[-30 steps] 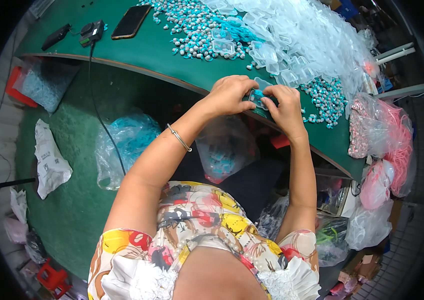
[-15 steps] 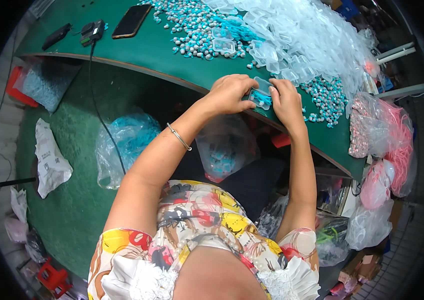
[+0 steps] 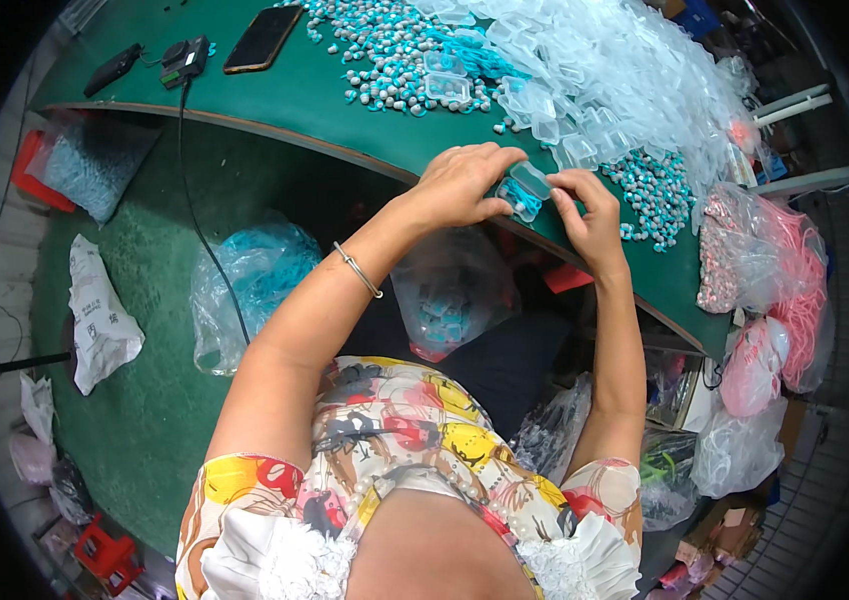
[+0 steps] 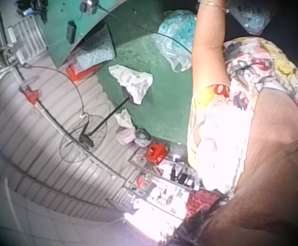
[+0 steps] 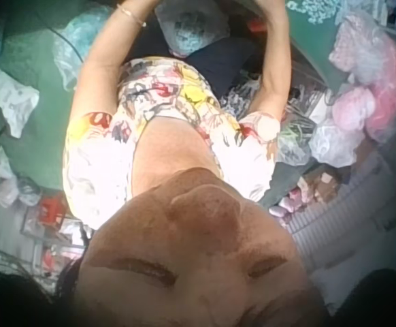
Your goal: The person repeatedly picks up small teal and white beads from a green table and places them into small clear plastic containers. They then close the containers and set them aside. The process is repetitive and involves handling beads and containers by hand.
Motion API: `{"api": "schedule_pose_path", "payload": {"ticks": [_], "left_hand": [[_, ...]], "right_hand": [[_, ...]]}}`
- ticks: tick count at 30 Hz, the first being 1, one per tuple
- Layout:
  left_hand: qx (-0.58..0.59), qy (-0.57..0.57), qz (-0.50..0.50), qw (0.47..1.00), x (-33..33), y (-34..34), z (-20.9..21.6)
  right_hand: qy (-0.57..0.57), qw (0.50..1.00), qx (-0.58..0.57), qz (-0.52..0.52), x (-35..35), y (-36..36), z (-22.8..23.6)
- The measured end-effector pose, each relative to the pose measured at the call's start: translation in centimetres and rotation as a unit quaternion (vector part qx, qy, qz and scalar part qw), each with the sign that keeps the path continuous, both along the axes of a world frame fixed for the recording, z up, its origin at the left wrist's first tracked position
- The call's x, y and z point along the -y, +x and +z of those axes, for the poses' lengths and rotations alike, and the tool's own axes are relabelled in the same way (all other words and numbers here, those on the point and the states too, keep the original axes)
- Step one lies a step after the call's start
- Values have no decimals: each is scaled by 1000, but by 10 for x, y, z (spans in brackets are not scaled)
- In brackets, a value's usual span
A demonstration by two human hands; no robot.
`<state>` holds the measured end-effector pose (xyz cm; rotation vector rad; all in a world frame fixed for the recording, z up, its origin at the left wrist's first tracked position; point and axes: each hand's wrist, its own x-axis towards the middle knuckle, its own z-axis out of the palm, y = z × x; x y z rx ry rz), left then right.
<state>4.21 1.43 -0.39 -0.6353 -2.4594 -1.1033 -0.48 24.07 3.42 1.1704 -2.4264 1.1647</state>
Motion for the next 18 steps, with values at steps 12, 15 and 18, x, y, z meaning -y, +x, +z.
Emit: {"api": "schedule_pose_path", "payload": {"ticks": [12, 15, 18], "left_hand": [[-70, -15, -16, 997, -7, 0, -5], [-57, 1, -31, 998, -3, 2, -8], [-48, 35, -40, 997, 2, 3, -9]], "right_hand": [[5, 996, -81, -43, 12, 26, -28], [-18, 999, 8, -30, 15, 28, -26], [-44, 998, 24, -23, 27, 30, -25]]}}
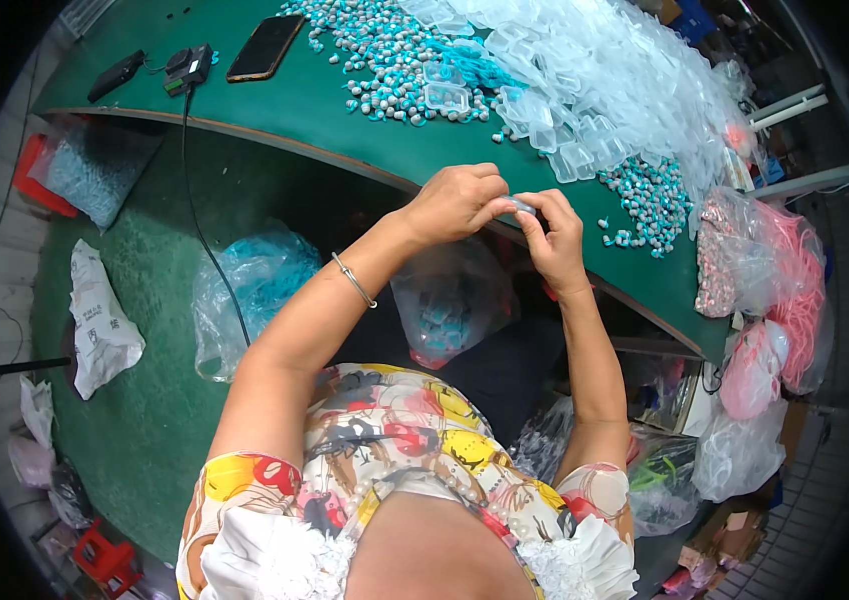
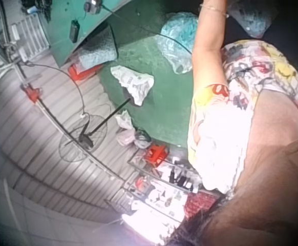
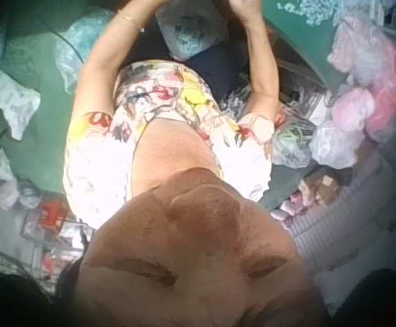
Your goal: The person repeatedly picks up small teal and white beads from a green table and places them into small clear plastic containers. They then close the containers and set them aside. The process is repetitive and involves handling beads and containers by hand.
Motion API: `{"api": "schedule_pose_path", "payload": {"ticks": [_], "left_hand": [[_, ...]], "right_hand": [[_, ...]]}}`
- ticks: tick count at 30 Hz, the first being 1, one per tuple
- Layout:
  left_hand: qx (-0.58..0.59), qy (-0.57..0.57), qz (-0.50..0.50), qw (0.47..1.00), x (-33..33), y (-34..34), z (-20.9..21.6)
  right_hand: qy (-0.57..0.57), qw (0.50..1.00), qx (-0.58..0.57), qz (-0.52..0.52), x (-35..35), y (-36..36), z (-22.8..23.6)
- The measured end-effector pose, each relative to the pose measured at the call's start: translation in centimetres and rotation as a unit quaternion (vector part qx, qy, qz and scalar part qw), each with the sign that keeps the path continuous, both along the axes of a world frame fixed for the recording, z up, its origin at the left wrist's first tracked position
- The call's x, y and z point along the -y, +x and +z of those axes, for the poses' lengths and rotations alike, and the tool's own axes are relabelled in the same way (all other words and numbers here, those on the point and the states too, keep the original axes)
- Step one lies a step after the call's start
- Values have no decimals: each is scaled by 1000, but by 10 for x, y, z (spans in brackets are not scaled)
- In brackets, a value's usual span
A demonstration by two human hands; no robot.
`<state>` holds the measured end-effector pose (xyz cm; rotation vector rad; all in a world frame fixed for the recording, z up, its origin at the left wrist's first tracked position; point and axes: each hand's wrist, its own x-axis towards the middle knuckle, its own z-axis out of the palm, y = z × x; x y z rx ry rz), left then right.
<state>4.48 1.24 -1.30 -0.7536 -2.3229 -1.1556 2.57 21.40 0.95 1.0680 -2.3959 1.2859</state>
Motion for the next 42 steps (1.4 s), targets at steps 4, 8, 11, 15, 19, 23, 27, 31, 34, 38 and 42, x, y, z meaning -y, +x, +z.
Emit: {"api": "schedule_pose_path", "payload": {"ticks": [4, 8, 11, 15, 19, 23, 27, 31, 34, 38, 42], "left_hand": [[1, 66, 41, 997, -8, 1, 1], [-34, -48, 16, 998, -23, 26, 4], [-39, -59, 21, 997, -43, 48, -7], [-2, -48, 51, 998, -35, 50, -10], [-23, 6, 177, 984, -9, 15, 17], [25, -28, 244, 969, 1, -41, 12], [58, -77, 240, 966, -10, -63, 12], [51, -66, 229, 970, -11, -65, 6], [36, 27, 188, 981, -6, -58, 4], [130, 85, 161, 975, -1, -46, 2], [178, 43, 132, 974, -2, -33, 17]], "right_hand": [[-7, 992, 102, 71, -4, -27, 11], [121, 959, -231, -115, 9, -69, 14], [148, 945, -242, -163, 13, -85, 3], [25, 973, -187, -136, 8, -87, 13], [35, 974, -194, -108, -7, -43, 28], [133, 954, -262, -59, -13, 0, 24], [165, 958, -233, -30, -9, 13, 14], [120, 967, -210, -80, -21, 6, 20], [41, 966, -166, -193, -61, -16, 19], [141, 951, -143, -237, -86, -23, 13], [223, 936, -142, -233, -62, -15, 8]]}}
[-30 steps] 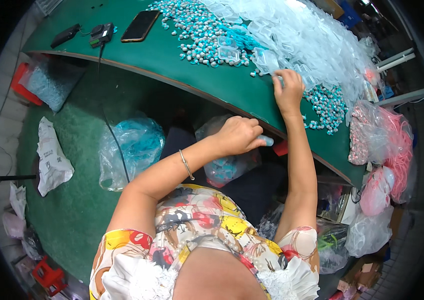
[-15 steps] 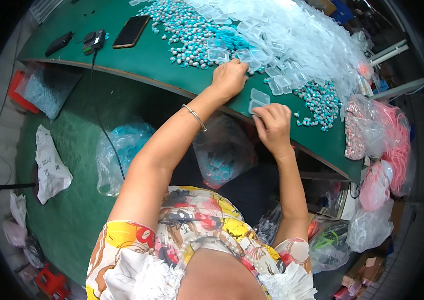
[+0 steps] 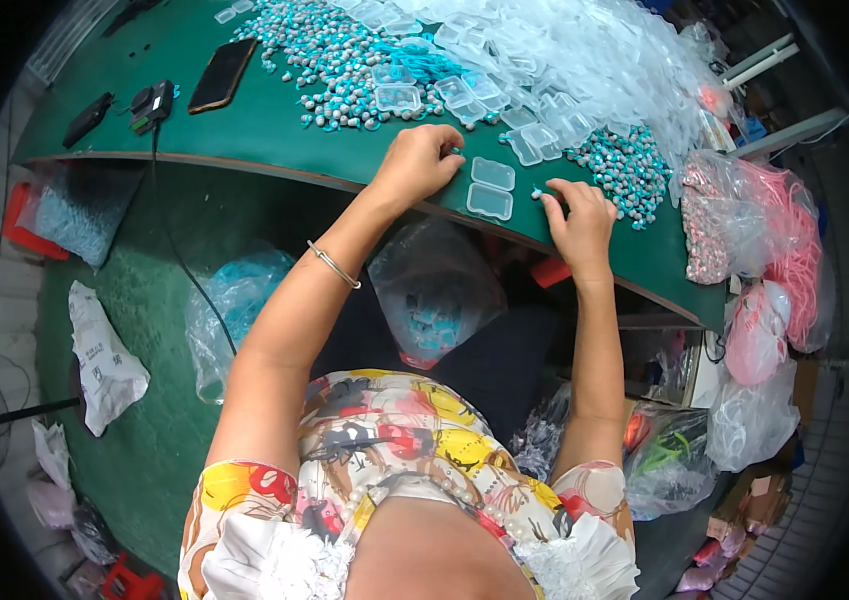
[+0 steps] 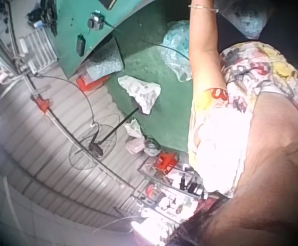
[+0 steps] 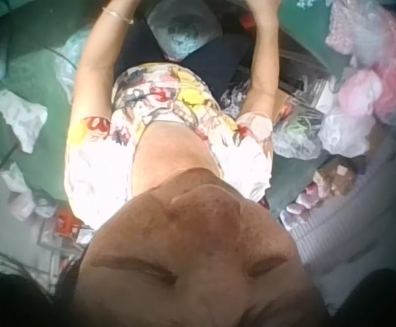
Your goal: The person repeatedly picks up small teal and white beads from a green table and places them into small clear plastic containers. They then close the containers and set them aside. The process is repetitive and involves handling beads and containers by hand.
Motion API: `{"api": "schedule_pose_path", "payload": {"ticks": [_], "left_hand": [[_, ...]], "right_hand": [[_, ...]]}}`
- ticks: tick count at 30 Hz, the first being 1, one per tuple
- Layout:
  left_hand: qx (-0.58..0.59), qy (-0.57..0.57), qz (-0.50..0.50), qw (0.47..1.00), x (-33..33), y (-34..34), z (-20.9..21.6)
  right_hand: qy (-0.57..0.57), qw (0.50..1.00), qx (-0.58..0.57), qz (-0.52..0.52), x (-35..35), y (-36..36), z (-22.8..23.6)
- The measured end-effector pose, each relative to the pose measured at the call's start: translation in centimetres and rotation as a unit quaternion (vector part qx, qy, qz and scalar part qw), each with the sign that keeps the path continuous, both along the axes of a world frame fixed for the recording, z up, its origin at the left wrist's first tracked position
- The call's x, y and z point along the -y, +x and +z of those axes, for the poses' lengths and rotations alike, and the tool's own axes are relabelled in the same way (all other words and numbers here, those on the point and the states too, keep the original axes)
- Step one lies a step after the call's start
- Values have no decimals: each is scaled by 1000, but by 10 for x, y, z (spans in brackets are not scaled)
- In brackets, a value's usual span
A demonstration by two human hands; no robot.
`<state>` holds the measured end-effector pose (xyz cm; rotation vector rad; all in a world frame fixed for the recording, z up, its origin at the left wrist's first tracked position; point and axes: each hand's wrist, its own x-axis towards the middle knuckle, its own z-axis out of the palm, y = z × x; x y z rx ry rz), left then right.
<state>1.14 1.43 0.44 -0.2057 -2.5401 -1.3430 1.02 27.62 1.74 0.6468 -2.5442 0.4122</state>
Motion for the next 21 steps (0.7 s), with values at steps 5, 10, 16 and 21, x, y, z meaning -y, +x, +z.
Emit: {"api": "schedule_pose_path", "payload": {"ticks": [5, 10, 16, 21], "left_hand": [[-3, 62, -23, 998, -3, 14, 0], [-9, 78, -83, 993, -13, 36, 4], [-82, -42, -64, 994, -23, 39, -2], [-112, -86, -61, 988, -24, 39, -4]], "right_hand": [[24, 999, 25, -2, 13, -5, -3], [-185, 971, 152, 23, 23, 1, 3], [-75, 988, 105, 90, 48, 23, 5], [-9, 993, 62, 100, 51, 21, 9]]}}
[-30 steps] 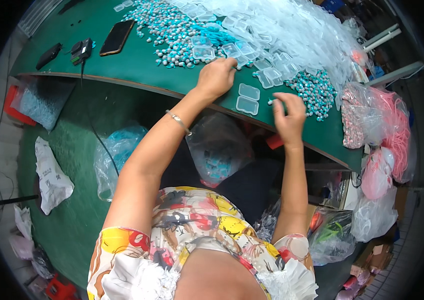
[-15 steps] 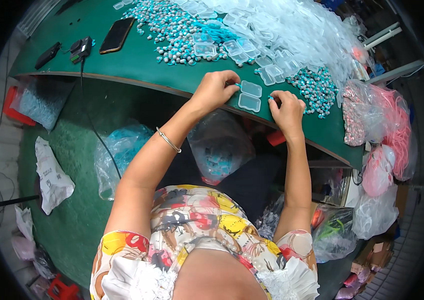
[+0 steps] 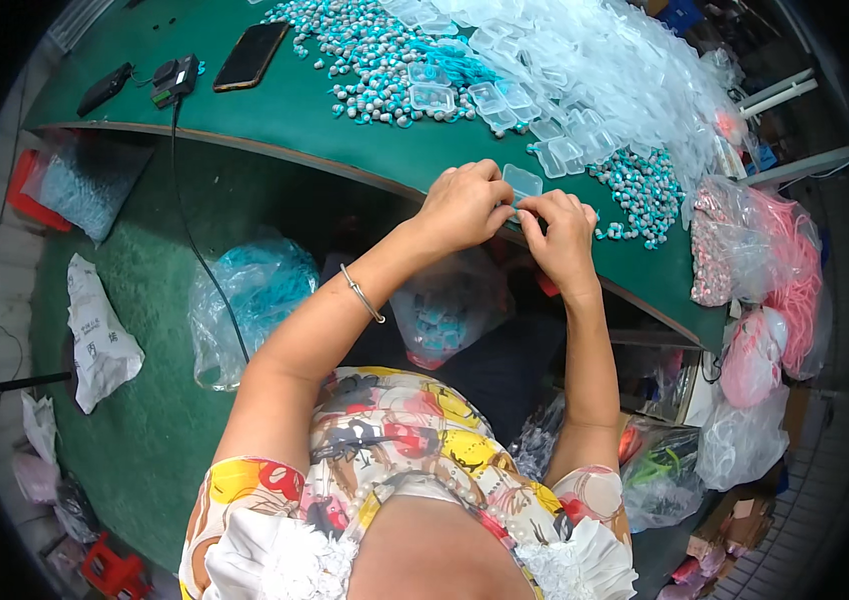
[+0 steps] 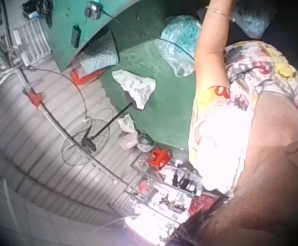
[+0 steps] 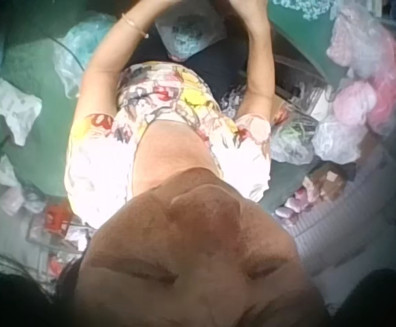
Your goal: The person repeatedly picks up small teal and white beads from a green table and places them into small clear plastic containers. They then close the containers and set them aside. The process is repetitive and involves handling beads and containers by hand.
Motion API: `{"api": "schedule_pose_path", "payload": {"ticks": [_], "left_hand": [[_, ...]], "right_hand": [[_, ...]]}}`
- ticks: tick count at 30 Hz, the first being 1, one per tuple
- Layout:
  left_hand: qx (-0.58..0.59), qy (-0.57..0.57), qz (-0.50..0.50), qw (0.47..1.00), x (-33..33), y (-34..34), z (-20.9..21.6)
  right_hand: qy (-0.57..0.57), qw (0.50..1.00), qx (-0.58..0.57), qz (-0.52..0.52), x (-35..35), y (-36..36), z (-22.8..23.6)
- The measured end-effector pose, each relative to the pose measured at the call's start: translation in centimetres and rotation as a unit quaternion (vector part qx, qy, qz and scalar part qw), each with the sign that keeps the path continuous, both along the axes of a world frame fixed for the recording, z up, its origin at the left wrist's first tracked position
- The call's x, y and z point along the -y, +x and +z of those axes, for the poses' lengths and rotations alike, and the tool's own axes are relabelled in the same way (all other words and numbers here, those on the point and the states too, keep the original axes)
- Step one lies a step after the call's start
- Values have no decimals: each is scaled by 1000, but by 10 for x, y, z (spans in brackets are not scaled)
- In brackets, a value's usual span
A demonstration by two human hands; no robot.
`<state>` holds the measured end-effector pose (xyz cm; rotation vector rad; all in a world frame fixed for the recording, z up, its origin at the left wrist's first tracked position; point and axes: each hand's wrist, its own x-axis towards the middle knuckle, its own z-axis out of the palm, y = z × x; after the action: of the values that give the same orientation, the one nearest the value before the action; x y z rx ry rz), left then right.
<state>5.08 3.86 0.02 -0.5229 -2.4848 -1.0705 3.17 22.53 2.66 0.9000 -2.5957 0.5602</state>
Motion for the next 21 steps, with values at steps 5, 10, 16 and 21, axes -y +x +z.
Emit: {"api": "schedule_pose_path", "payload": {"ticks": [5, 10, 16, 21], "left_hand": [[-29, 8, -8, 1000, 3, 0, -3], [-32, -40, -21, 998, 9, -2, -2], [-30, -30, -40, 998, 10, -7, -7], [-27, -15, -42, 999, 13, -5, -8]], "right_hand": [[-3, 997, 70, 20, -2, -15, 11], [-91, 993, 8, 71, 45, -74, 23], [-29, 989, -135, 45, 130, -134, 8], [-29, 999, -35, -11, 142, -157, -7]]}}
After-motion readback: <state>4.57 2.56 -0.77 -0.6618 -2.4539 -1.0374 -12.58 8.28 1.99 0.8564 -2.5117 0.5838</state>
